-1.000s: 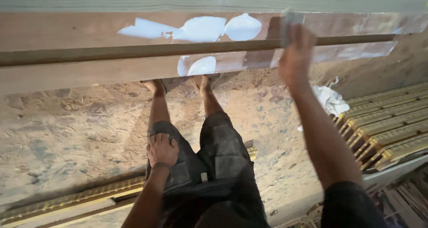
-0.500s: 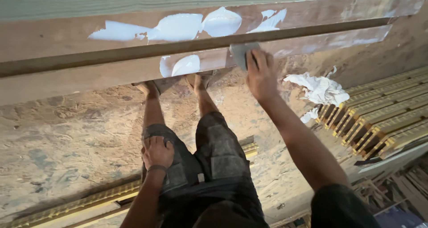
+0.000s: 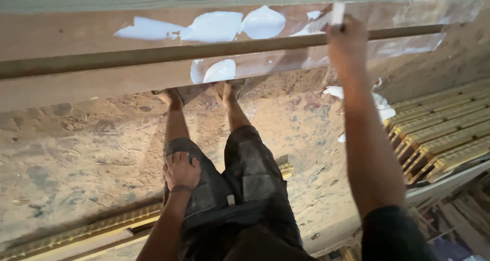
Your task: The person applies white wood filler to a long wooden beam using a putty knife, spreading it along the surface. The person then walks to a bucket to reload the putty knife with more filler.
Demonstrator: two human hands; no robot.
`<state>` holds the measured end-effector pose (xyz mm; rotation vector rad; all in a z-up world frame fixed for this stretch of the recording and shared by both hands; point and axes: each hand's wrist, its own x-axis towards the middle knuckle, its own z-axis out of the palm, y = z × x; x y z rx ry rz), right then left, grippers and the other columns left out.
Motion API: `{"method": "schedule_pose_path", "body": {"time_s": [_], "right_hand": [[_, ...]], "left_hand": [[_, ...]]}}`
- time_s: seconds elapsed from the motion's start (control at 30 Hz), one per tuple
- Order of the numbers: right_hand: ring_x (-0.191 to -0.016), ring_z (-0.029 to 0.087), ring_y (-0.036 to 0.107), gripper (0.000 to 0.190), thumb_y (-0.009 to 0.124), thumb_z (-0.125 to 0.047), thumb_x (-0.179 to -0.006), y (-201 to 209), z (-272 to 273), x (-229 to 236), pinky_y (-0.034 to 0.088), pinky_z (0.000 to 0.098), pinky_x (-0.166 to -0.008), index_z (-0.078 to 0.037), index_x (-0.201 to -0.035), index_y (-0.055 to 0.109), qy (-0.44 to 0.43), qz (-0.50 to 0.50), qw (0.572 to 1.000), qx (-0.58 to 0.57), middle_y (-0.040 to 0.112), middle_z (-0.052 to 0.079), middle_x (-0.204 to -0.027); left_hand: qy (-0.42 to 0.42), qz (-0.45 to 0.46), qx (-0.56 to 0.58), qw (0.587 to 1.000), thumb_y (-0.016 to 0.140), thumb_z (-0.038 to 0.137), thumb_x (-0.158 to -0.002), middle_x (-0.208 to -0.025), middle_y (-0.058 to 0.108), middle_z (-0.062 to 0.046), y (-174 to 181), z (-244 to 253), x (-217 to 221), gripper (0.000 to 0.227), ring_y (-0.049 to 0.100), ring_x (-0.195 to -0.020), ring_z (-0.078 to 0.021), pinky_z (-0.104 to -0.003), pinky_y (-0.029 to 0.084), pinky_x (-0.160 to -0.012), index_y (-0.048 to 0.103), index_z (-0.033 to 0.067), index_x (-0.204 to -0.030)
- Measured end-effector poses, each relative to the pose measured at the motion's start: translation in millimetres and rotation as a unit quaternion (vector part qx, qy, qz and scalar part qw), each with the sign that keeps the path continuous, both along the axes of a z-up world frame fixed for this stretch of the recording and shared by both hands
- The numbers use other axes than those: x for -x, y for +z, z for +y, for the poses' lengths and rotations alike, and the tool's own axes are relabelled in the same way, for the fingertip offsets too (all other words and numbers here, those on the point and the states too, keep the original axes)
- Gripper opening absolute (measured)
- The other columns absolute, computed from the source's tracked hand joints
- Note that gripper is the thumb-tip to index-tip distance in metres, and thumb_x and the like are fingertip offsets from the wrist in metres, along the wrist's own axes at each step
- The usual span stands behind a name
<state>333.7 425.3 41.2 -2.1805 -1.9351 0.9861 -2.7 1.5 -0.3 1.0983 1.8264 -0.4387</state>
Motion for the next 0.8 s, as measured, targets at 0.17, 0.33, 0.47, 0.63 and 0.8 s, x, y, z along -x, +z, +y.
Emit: {"method": "schedule_pose_path", "body": {"time_s": [0.17,0.33,0.47,0.63,0.8], "right_hand": [[-0.058,0.013,0.054,0.033,0.058,-0.006,-0.094,18.6,-9.0,125.6,0.044,0.0328,-0.054,-0.007,-0.123,0.074,-0.056,0.049,0.995,0.070,0.074,0.008,-0.086],[-0.060,0.013,0.066,0.027,0.057,-0.010,-0.096,20.7,-22.0,213.3,0.055,0.0339,-0.054,0.000,-0.119,0.066,-0.055,0.036,0.985,0.157,0.072,0.012,-0.087],[-0.061,0.016,0.067,0.031,0.053,-0.014,-0.099,27.9,-34.4,284.8,0.056,0.0330,-0.054,-0.002,-0.126,0.063,-0.004,0.097,0.965,0.243,0.074,0.012,-0.096],[-0.074,0.025,0.063,0.025,0.057,-0.019,-0.109,54.4,-34.0,298.9,0.052,0.0408,-0.067,0.000,-0.115,0.071,0.163,0.014,0.957,0.241,0.071,0.016,-0.092],[-0.111,0.033,0.060,0.041,0.064,0.001,-0.099,24.8,-61.8,264.0,0.054,0.0465,-0.097,-0.002,-0.139,0.064,0.351,0.044,0.912,-0.208,0.063,0.016,-0.125]], "left_hand": [[0.012,0.004,-0.012,1.000,0.059,0.036,-0.086,-0.126,0.062,-0.013,0.7,3.6,2.8,0.035,0.044,-0.134,-0.0384,-0.056,0.038,-0.110,0.070,0.0099,-0.107],[0.042,-0.024,0.016,0.999,0.057,0.035,-0.090,-0.128,0.062,-0.011,2.9,2.7,7.5,0.035,0.046,-0.134,-0.0350,-0.054,0.037,-0.114,0.069,0.0086,-0.109],[0.029,-0.028,0.011,0.999,0.057,0.035,-0.090,-0.128,0.060,-0.014,3.0,5.8,11.5,0.037,0.045,-0.131,-0.0368,-0.056,0.035,-0.111,0.067,0.0061,-0.111],[0.061,-0.033,0.004,0.998,0.058,0.035,-0.089,-0.128,0.061,-0.013,3.3,2.2,18.6,0.036,0.045,-0.131,-0.0361,-0.055,0.036,-0.111,0.066,0.0076,-0.111],[0.090,-0.030,-0.035,0.995,0.058,0.034,-0.088,-0.123,0.064,-0.010,0.8,-9.5,15.3,0.032,0.049,-0.128,-0.0339,-0.054,0.037,-0.114,0.068,0.0089,-0.106]]}}
